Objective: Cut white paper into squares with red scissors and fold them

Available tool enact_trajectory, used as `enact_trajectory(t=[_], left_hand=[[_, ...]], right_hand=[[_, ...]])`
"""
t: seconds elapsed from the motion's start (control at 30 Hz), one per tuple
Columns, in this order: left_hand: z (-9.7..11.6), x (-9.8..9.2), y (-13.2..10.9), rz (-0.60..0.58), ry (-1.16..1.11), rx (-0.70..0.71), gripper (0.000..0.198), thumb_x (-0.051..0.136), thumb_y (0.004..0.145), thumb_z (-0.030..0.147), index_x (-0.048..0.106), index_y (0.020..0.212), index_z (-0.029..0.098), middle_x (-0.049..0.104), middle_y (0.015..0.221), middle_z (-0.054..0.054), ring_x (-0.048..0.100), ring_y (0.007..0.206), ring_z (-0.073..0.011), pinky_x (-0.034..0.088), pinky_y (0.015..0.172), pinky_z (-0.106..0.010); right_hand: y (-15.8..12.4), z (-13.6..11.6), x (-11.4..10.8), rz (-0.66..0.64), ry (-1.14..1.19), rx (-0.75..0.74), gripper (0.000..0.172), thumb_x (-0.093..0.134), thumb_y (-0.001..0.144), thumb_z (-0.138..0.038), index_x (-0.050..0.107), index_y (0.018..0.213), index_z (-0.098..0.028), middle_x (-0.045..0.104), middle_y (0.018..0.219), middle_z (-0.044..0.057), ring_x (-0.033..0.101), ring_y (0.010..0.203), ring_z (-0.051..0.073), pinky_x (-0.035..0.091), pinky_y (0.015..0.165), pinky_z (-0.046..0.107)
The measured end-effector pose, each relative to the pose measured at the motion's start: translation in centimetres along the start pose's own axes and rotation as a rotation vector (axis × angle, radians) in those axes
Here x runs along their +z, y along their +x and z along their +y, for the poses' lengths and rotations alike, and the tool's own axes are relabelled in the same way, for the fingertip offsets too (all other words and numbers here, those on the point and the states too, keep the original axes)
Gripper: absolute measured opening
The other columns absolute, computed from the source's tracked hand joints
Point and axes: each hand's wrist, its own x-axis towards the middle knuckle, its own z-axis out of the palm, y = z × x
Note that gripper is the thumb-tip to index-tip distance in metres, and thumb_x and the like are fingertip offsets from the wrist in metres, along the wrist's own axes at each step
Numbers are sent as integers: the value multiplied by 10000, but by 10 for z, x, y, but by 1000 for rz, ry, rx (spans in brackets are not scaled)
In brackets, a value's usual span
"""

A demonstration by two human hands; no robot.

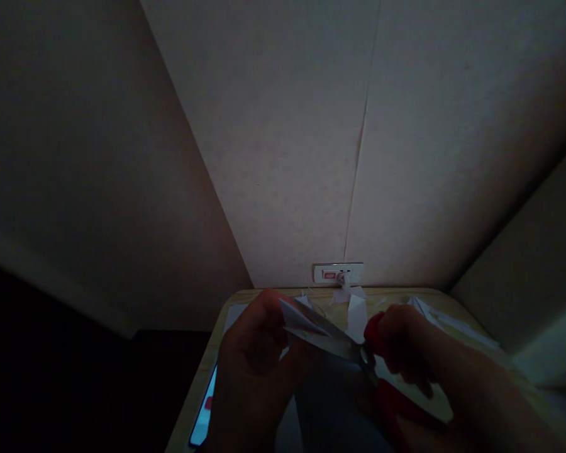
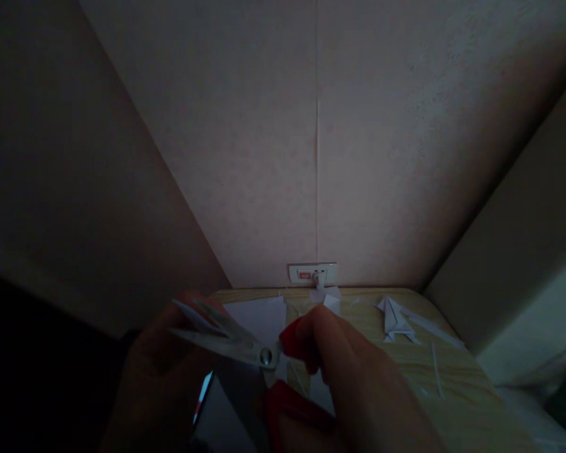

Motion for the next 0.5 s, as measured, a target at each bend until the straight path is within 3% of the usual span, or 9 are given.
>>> enact_trajectory(t=[0.17, 0.4, 0.5], left_hand=[[-2, 2, 0, 30, -17, 1, 179, 820, 691, 107, 701, 665, 238, 697, 626, 56, 630, 582, -89, 504, 563, -137], [-3, 4, -4, 81, -67, -20, 177, 846, 661, 145, 689, 646, 222, 653, 591, 60, 591, 564, -82, 484, 556, -139], [-1, 3, -3, 29, -58, -31, 179, 856, 670, 160, 690, 661, 226, 674, 615, 58, 619, 578, -87, 508, 572, -143]], right_hand=[[2, 4, 1, 37, -42, -94, 183, 622, 669, -152, 572, 773, -293, 545, 536, -74, 459, 393, 123, 334, 341, 227], [3, -3, 1, -48, -97, 13, 142, 587, 653, -169, 578, 732, -286, 563, 556, -65, 481, 425, 115, 373, 381, 208], [3, -4, 2, -38, -115, 22, 126, 612, 655, -178, 584, 717, -284, 554, 536, -66, 470, 418, 116, 365, 379, 211]])
